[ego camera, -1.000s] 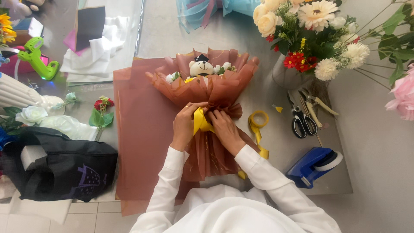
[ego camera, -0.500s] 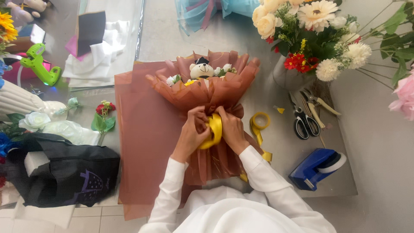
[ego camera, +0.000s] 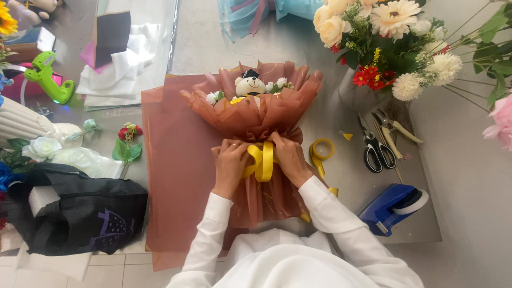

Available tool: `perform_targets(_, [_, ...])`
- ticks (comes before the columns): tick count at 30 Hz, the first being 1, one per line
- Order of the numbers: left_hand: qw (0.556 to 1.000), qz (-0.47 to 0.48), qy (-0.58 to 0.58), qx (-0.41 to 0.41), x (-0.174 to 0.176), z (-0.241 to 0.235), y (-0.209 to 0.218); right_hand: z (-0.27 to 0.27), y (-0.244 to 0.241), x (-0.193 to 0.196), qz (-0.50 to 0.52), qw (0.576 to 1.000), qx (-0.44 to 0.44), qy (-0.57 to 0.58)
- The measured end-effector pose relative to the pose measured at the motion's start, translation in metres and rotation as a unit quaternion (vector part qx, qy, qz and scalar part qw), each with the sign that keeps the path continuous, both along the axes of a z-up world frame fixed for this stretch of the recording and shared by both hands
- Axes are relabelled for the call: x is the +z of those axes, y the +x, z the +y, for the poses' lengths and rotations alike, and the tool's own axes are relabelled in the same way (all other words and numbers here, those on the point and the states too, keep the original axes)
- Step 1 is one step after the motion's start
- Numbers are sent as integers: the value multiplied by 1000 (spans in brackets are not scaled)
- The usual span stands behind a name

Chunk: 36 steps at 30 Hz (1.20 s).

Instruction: The person ties a yellow ribbon around a floral bouquet with a stuffed bear, using shears to cut the ribbon from a roll.

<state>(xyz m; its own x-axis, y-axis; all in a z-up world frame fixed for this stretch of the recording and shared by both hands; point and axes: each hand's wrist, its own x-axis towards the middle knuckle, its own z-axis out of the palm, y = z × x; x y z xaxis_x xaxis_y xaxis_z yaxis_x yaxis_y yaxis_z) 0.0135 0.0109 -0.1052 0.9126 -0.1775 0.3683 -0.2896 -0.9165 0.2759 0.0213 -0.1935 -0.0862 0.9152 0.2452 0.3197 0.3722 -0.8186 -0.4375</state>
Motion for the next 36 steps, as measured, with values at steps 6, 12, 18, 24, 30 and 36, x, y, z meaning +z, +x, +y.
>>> perform_targets(6, [998,-21,56,36,-7,9,4,-6,12,-7,-51,995,39,-81])
perform_targets(12, [993,-18,87,74,-35,13,9,-9,16,-12,-124,975,59,-176])
perform_targets(18, [992,-28,98,77,-20,19,7,-10,18,-7,-155,968,55,-189])
perform_targets(24, [986,-51,135,89,-24,10,3,-23,12,-11,-228,946,127,-191])
perform_targets(30, [984,-56,144,87,-16,9,4,-28,19,3,-279,917,247,-140])
perform_targets(36, [986,-56,129,89,-19,7,7,-35,26,7,-314,890,269,-195])
